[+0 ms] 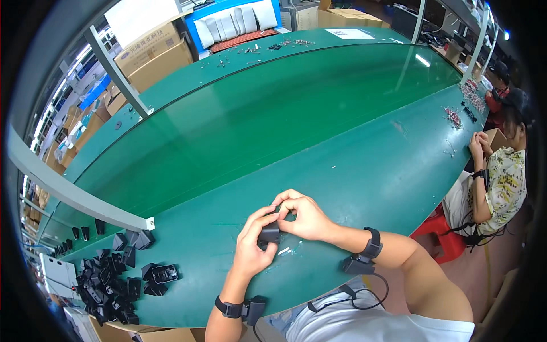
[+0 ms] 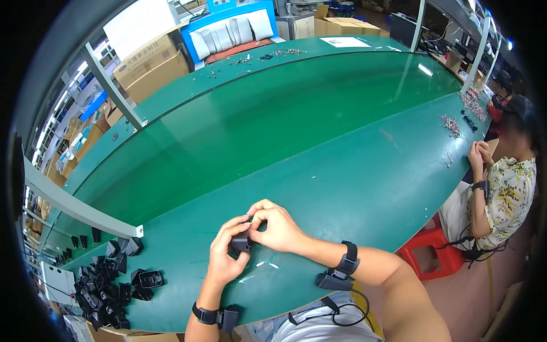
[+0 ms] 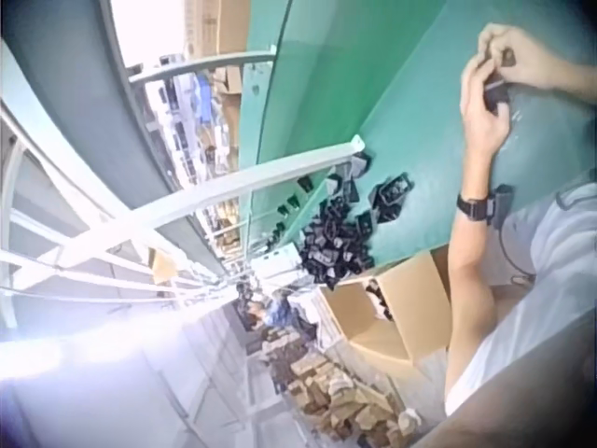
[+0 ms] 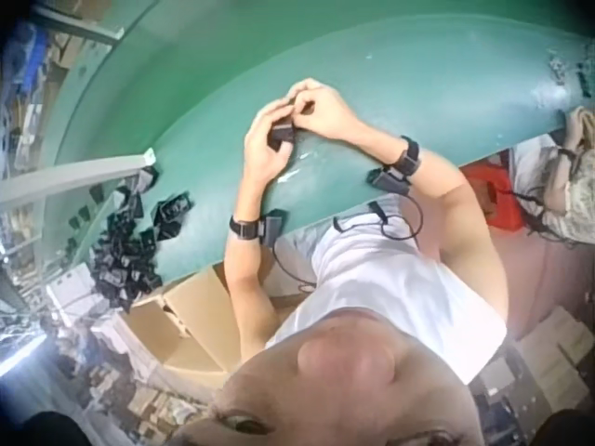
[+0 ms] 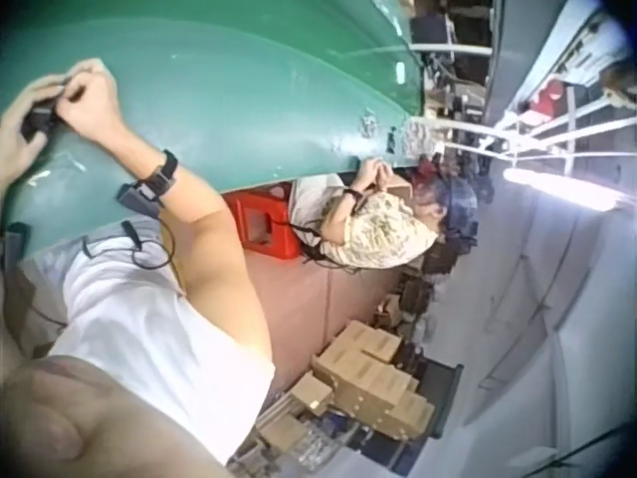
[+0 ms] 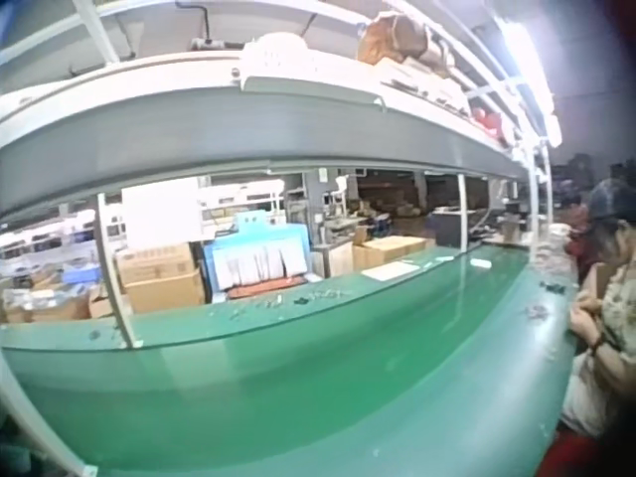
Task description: The person assembles small black electronic components on a green workbench. They insert green zip ties into the components and secure them by hand. The person handles the components one at a time, placing finished units on the table and retrieving new ones from a nearby cardboard box.
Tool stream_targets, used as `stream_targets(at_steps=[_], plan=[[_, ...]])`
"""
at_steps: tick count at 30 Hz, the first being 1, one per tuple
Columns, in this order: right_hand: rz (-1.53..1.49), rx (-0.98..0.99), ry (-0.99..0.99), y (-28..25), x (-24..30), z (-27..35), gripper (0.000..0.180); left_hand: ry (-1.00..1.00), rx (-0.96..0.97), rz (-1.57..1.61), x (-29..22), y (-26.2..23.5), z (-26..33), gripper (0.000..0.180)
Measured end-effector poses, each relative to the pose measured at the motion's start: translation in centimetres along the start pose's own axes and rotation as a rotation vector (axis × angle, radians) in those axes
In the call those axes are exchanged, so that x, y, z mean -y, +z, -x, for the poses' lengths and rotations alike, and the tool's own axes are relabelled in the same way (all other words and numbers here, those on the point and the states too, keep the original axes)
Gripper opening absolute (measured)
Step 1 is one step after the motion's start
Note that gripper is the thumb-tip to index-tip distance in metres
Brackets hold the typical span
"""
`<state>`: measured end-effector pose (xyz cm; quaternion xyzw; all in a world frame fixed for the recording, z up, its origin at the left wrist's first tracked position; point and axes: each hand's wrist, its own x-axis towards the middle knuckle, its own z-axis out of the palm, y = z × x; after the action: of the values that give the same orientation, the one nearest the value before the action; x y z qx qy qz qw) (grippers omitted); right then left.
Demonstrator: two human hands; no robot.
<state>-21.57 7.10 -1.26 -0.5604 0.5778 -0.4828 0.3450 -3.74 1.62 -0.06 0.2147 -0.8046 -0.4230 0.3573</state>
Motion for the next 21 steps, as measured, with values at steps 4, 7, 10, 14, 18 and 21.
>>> stream_targets(at_steps=[4, 7, 10, 14, 18, 21], plan=[[-0.159, -0.053, -0.012, 0.3, -0.2, -0.7, 0.019, -0.1, 0.004, 0.346, 0.7, 0.4, 0.4, 0.057], [-0.045, -0.104, -0.066, 0.5, -0.3, -0.2, 0.025, -0.204, 0.025, 0.55, 1.1, 0.5, 0.7, 0.058], [0.013, -0.129, -0.155, 0.3, 0.4, -0.3, 0.023, -0.31, -0.024, 0.711, 0.8, -0.1, 0.3, 0.058], [0.029, -0.028, -0.343, -0.9, 2.9, -0.3, 0.038, -0.375, -0.036, 0.771, 1.1, -1.8, 0.0, 0.055], [0.055, 0.081, -0.462, -0.2, 2.3, -0.5, 0.033, -0.444, -0.004, 0.821, 1.1, -1.7, 0.2, 0.059], [0.005, 0.134, -0.455, -0.6, 1.7, -0.8, 0.029, -0.461, -0.007, 0.83, 1.8, -1.6, 0.4, 0.056]])
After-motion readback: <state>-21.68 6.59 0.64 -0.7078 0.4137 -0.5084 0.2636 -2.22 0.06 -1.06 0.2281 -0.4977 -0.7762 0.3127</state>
